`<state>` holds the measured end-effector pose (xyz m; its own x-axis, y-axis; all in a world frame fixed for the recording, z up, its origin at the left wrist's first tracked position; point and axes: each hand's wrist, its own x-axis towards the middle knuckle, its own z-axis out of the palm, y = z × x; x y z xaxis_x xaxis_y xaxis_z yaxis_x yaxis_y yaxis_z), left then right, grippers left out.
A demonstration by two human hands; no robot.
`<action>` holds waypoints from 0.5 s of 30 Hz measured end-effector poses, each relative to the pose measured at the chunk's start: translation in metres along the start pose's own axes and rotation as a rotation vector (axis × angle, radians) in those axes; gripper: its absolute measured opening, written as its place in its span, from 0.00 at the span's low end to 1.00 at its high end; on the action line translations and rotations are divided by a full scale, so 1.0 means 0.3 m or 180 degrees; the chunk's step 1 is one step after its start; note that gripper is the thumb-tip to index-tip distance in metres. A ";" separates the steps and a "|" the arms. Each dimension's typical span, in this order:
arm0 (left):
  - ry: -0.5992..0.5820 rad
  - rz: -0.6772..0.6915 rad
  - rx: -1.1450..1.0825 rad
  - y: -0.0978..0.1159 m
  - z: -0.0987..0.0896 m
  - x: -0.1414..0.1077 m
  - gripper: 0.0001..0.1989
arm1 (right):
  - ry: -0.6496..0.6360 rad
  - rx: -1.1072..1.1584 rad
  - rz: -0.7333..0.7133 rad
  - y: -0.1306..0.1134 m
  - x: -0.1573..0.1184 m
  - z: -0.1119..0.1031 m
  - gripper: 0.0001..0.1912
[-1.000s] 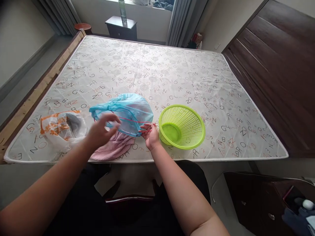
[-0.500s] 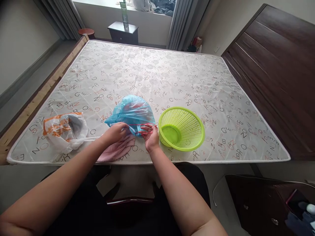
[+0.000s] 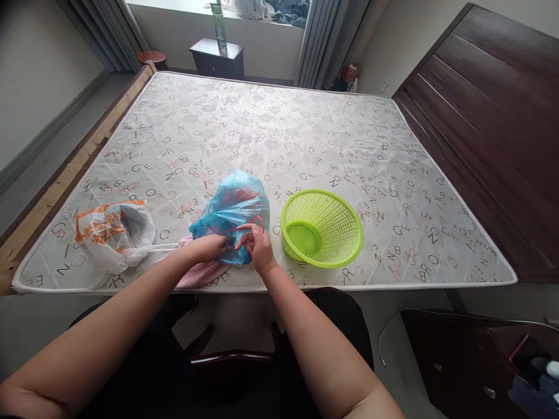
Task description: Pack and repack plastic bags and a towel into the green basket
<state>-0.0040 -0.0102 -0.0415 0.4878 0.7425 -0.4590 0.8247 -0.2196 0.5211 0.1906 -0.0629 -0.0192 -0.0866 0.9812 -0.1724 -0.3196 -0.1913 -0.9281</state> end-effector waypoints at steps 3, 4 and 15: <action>0.0422 -0.0138 0.0075 0.003 -0.021 0.012 0.14 | -0.0359 -0.1218 -0.0611 0.012 -0.038 -0.001 0.23; 0.0568 -0.0120 0.0064 0.010 -0.031 0.016 0.14 | -0.0589 -0.1574 -0.0864 0.018 -0.053 -0.001 0.23; 0.1703 0.0447 -0.0623 -0.021 -0.006 0.053 0.23 | 0.1052 -0.1892 -0.0858 0.113 -0.006 0.001 0.27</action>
<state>-0.0019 0.0042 -0.0508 0.3344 0.9421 0.0245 0.6697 -0.2558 0.6972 0.1797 -0.0712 -0.0504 0.2421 0.9666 0.0839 0.2848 0.0118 -0.9585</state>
